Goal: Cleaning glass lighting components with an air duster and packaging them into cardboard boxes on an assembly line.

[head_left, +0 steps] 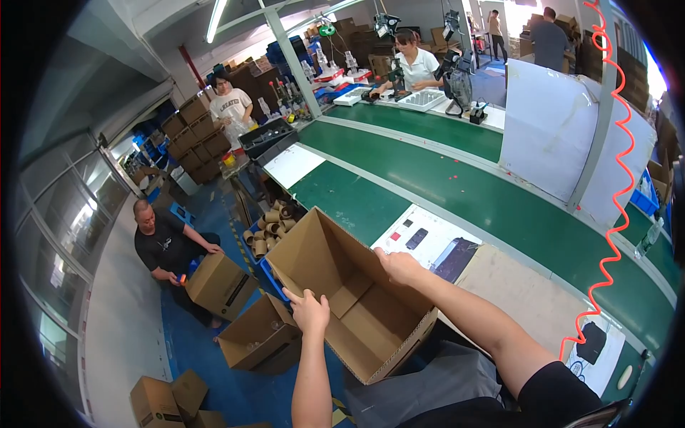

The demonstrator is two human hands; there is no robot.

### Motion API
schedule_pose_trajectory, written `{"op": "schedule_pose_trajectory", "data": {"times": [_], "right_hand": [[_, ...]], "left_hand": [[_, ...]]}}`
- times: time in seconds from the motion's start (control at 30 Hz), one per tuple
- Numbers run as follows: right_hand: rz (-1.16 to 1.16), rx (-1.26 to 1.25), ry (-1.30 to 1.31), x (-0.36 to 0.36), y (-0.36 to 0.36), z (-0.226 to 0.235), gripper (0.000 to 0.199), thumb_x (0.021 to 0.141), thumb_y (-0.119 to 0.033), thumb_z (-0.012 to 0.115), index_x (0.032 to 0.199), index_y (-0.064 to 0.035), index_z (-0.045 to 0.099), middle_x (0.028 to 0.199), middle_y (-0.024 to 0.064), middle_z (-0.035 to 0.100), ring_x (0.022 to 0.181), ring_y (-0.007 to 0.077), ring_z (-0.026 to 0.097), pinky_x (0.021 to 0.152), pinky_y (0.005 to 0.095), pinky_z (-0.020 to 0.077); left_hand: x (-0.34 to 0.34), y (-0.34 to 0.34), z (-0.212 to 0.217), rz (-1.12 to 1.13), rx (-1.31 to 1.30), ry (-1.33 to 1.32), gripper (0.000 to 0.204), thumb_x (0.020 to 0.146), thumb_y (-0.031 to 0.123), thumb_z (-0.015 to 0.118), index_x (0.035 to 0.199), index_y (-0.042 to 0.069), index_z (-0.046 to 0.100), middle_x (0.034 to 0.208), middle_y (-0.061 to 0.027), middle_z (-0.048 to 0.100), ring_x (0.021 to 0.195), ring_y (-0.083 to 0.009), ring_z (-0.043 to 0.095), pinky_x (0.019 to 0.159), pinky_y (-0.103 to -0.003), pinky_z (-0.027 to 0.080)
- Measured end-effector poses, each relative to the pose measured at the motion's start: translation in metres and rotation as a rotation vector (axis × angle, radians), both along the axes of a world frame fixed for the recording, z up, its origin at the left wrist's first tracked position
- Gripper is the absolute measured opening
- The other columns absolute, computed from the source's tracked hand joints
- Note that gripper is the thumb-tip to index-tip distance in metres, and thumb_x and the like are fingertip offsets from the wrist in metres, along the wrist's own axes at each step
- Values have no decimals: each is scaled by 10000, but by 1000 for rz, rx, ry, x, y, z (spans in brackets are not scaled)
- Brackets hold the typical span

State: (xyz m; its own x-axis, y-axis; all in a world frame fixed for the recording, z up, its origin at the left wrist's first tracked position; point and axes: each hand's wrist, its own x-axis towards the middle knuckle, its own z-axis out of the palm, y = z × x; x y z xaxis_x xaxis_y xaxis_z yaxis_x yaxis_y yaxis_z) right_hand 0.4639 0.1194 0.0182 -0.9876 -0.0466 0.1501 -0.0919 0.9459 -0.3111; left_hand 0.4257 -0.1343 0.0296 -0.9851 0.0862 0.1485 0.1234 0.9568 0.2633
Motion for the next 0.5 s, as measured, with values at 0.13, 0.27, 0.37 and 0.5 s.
{"op": "schedule_pose_trajectory", "data": {"times": [0.13,0.27,0.37,0.5], "right_hand": [[-54,-18,-2,7,-6,-1,413,782,-29,567,1161,3,408,738,196,658,700,371,669,612,458,525],[-102,-56,-2,17,-6,-2,392,780,-19,557,1142,-6,407,735,199,659,697,372,672,598,455,526],[-97,-63,-6,19,-6,-1,372,778,-17,553,1120,-12,407,731,199,658,687,372,671,588,457,525],[-98,-50,19,20,-8,-2,355,780,-23,552,1104,-18,406,729,200,658,687,371,670,589,456,525]], "left_hand": [[7,2,1,-1,34,8,348,834,279,664,1052,21,580,1456,-362,156,1126,-459,522,892,-476,492],[11,1,0,-4,60,29,332,836,276,658,1041,24,583,1456,-359,155,1124,-461,520,896,-480,484],[10,-1,2,-21,83,49,313,840,273,649,1025,28,581,1452,-356,163,1125,-465,517,901,-484,476],[7,-2,0,-6,106,30,297,841,270,646,1010,36,576,1461,-342,162,1136,-463,511,910,-486,469]]}}
